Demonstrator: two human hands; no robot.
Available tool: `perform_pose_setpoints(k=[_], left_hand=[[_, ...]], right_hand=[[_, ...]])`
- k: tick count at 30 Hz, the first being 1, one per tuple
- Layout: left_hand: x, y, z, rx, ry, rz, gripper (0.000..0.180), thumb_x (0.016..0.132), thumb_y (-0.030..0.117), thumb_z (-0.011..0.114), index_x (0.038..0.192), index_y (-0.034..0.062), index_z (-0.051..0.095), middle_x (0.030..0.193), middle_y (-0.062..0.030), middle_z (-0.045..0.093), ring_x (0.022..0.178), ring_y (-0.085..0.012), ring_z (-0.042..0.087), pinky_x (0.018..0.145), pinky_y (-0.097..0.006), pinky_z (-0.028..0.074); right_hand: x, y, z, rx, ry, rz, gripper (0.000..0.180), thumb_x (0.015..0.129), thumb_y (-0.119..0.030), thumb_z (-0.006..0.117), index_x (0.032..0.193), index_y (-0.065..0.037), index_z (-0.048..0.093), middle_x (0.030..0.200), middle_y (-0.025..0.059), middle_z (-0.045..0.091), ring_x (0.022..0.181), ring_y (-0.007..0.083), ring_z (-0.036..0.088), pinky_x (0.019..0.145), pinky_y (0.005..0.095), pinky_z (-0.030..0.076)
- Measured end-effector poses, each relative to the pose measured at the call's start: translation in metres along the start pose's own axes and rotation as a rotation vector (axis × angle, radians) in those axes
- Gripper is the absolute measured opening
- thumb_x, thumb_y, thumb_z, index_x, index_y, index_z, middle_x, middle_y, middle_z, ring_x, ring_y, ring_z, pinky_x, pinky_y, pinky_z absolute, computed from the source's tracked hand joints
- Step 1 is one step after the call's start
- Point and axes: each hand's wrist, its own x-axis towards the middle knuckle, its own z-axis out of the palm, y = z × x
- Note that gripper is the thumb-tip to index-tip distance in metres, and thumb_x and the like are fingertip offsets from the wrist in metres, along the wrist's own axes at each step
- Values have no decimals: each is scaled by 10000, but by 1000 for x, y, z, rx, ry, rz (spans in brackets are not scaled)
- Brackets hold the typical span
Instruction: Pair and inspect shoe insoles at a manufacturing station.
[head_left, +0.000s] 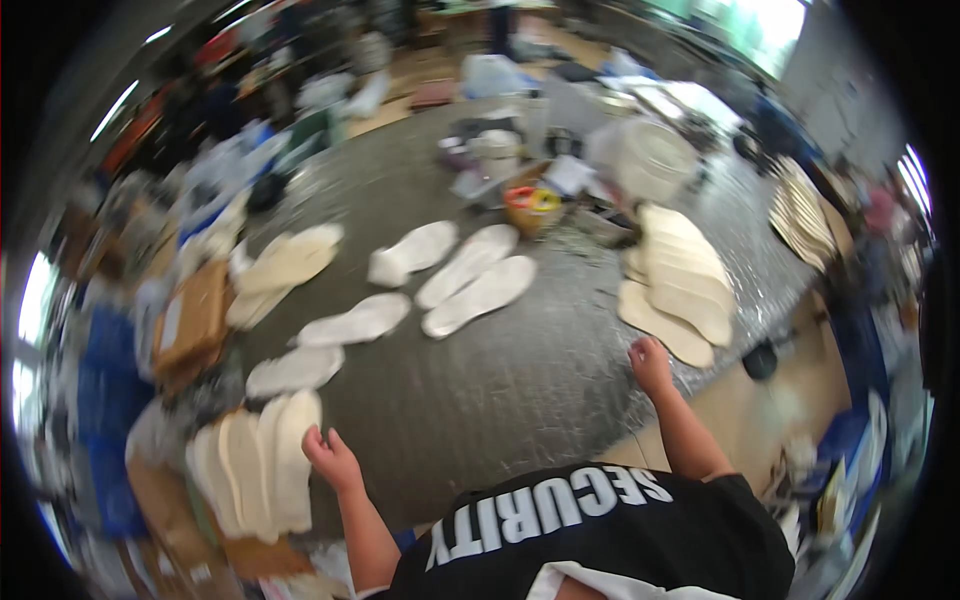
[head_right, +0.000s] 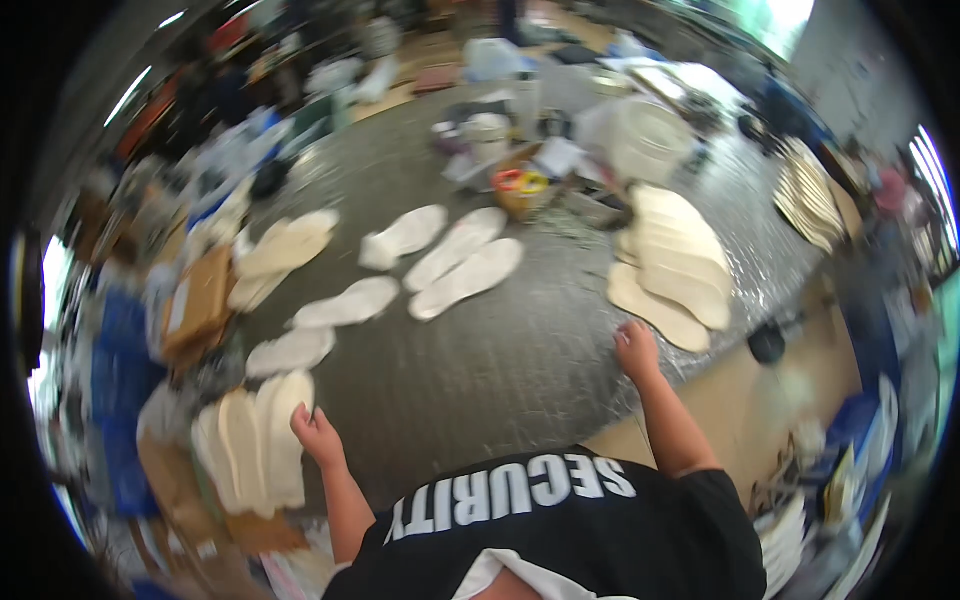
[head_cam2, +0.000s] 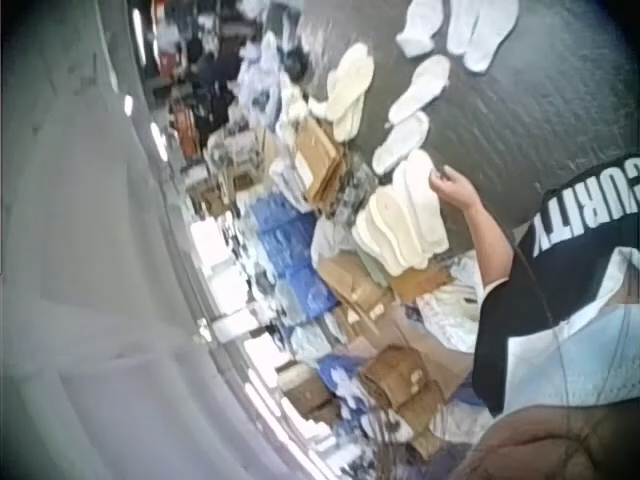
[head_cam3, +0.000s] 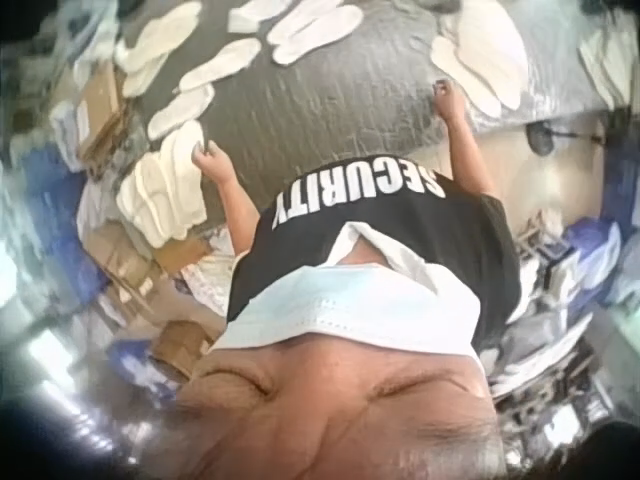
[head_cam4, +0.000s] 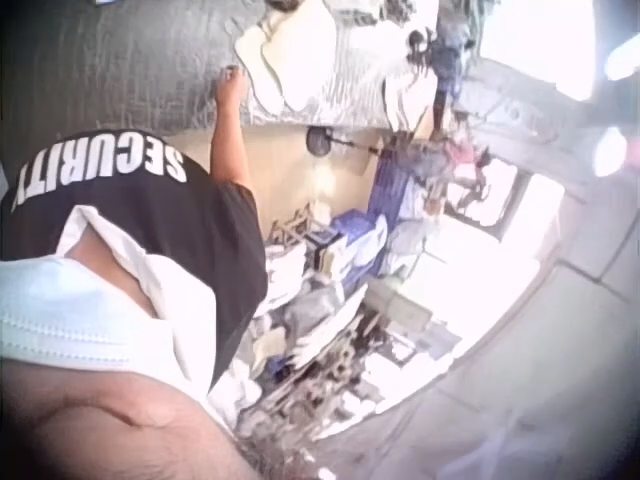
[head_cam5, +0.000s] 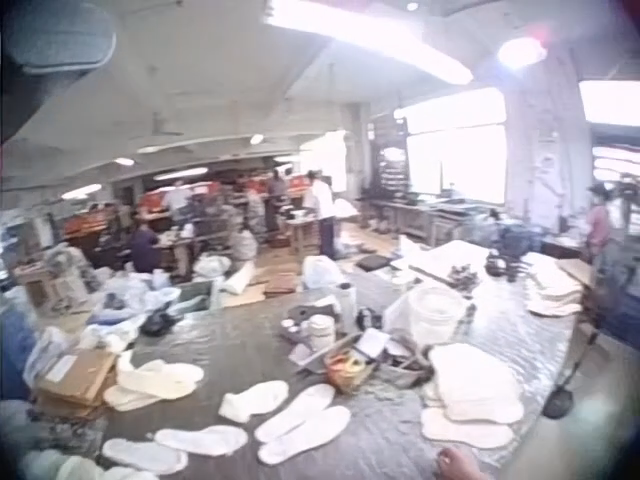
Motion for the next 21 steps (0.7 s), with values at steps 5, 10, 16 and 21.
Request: perform_pose_setpoints(k=[5,10,16,21], left_hand=[[-65,74,88,-36,-538,188,291,820,15,614,1100,3,535,1149,-156,513,1045,-284,522,842,-355,458],[-133,146,142,-37,-936,576,273,783,28,633,1044,-2,555,1157,-177,515,1064,-331,519,894,-391,440],[-163,180,168,-43,-1185,522,270,790,52,634,1040,-17,562,1151,-196,523,1080,-368,510,932,-413,418],[-180,206,195,-61,-1247,485,263,796,56,633,1039,-14,564,1148,-198,524,1069,-363,519,913,-397,435]], right_hand=[[38,35,-47,-174,287,0,185,716,-115,710,872,-62,625,966,143,596,972,344,536,850,426,435],[67,95,-85,-480,196,116,483,674,-182,768,1105,-94,569,1269,122,502,1198,314,442,976,445,365],[101,111,-103,-557,-120,269,690,664,-279,802,1257,-118,488,1320,76,456,1257,268,397,1057,509,285],[99,112,-100,-610,-154,273,652,652,-280,810,1212,-121,517,1221,78,476,1196,263,430,1030,515,281]])
